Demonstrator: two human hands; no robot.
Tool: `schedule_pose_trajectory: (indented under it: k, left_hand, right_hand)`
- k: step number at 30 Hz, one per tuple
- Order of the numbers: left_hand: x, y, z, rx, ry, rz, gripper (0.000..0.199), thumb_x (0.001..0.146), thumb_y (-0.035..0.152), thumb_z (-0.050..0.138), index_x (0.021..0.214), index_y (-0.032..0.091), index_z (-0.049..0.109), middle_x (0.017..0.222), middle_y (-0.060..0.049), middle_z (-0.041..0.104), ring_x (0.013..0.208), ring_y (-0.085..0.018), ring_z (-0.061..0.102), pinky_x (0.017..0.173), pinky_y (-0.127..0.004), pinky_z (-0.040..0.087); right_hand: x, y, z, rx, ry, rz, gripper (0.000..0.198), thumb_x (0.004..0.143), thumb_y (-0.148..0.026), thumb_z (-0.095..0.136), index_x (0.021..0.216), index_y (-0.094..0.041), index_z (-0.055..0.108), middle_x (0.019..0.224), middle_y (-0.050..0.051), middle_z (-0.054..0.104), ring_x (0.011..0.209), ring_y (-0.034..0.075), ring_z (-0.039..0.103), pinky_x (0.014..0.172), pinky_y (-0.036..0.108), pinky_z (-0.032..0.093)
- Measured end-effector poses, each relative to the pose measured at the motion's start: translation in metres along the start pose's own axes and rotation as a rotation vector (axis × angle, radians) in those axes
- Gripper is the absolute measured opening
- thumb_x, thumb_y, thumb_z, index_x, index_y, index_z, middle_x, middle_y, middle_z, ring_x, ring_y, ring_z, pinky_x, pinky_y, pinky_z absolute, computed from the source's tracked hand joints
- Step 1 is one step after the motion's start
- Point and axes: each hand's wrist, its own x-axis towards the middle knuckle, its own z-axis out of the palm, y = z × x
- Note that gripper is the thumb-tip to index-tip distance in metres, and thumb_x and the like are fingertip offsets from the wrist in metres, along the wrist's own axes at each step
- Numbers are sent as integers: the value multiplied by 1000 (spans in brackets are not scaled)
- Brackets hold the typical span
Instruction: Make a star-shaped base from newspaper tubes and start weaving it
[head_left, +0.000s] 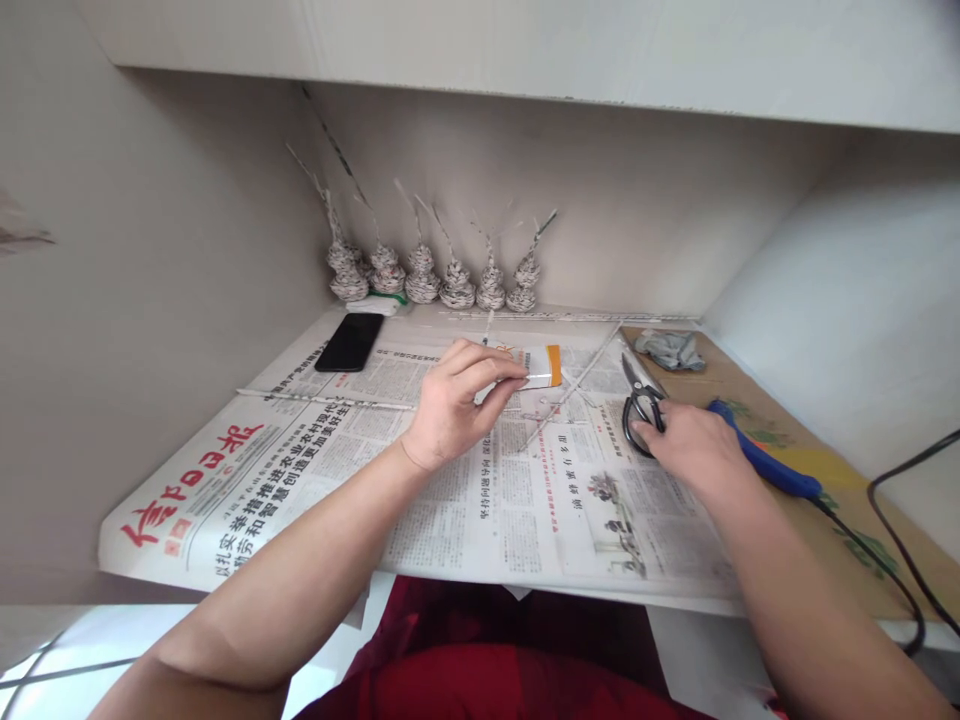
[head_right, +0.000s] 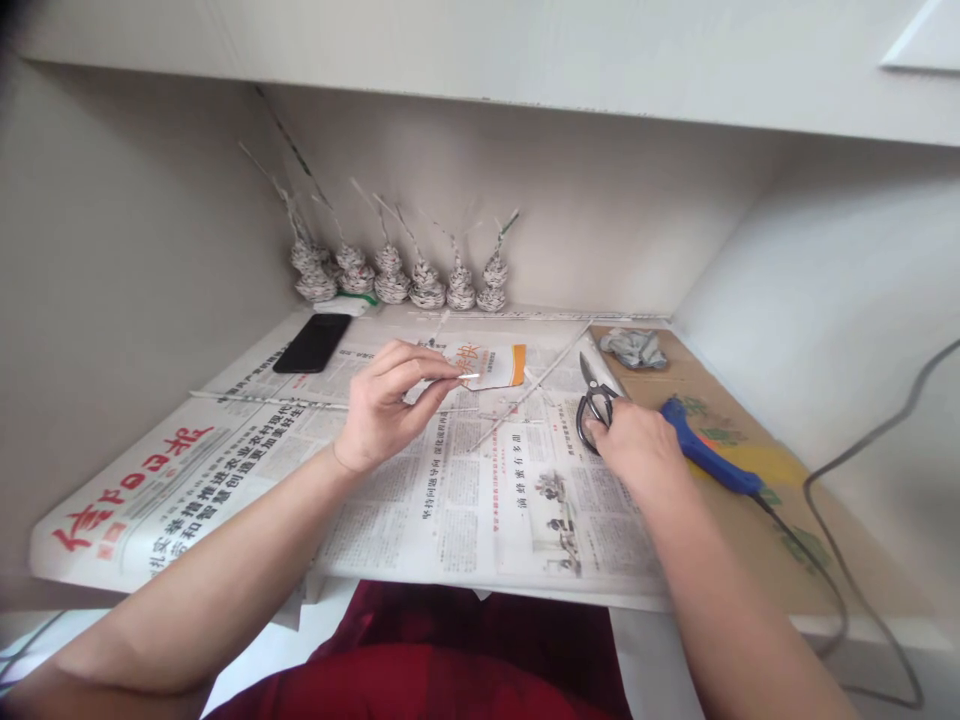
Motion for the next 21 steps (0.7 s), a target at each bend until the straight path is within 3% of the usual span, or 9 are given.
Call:
schedule_pose_trajectory:
  k: [4, 7, 9, 11, 15, 19, 21]
  left_hand:
    - [1, 1, 0, -21, -3, -8, 9, 87, 17, 69, 95, 20, 71, 92, -3, 74, 87, -14, 66, 82, -31, 53]
    - [1, 1, 0, -43, 10, -11, 10, 86, 16, 70, 95, 19, 71, 91, -3, 74, 87, -15, 67, 82, -32, 52]
    - [1, 0, 0, -57, 12, -15, 11, 85, 15, 71, 95, 19, 71, 91, -4, 74, 87, -15, 67, 81, -32, 52]
    - [0, 0, 0, -71, 5, -18, 11, 85, 15, 71, 95, 19, 71, 90, -4, 74, 86, -15, 67, 81, -32, 53]
    - [-1, -1, 0, -78, -8, -33, 12, 86, 17, 70, 98, 19, 70, 93, -4, 73, 90, -16, 67, 85, -33, 54]
    - [0, -1, -1, -58, 9, -114, 33, 85, 18, 70, 118, 18, 62, 112, -8, 69, 106, -18, 64, 91, -35, 55]
    - [1, -2, -2, -66, 29, -135, 32, 87, 13, 66, 118, 17, 61, 117, -10, 67, 111, -17, 62, 93, -33, 55]
  right_hand:
    - [-6, -18, -11, 187, 187, -98, 37, 90, -36, 56, 114, -12, 70, 98, 19, 76, 92, 37, 71, 75, 45, 51]
    - [-20, -47, -18, 752, 328, -367, 25, 87, -36, 65, 106, -22, 74, 103, 10, 76, 91, 27, 71, 79, 40, 54]
    - [-29, -71, -20, 1162, 289, -530, 23, 83, -35, 72, 103, -25, 75, 98, 5, 76, 87, 21, 70, 76, 36, 56]
    - [-35, -91, -21, 1391, 239, -638, 20, 80, -30, 77, 100, -26, 76, 93, 2, 76, 83, 18, 69, 73, 34, 57]
    - [-33, -110, -22, 1550, 225, -696, 7, 81, -25, 76, 88, -25, 76, 87, 0, 76, 81, 16, 70, 77, 33, 57]
    - [-24, -105, -32, 1649, 254, -650, 6, 87, -27, 72, 91, -24, 70, 96, 2, 75, 87, 16, 69, 74, 31, 56]
    - [-23, -100, -37, 1697, 270, -644, 6, 90, -29, 68, 93, -24, 67, 92, 2, 74, 87, 17, 70, 74, 32, 56]
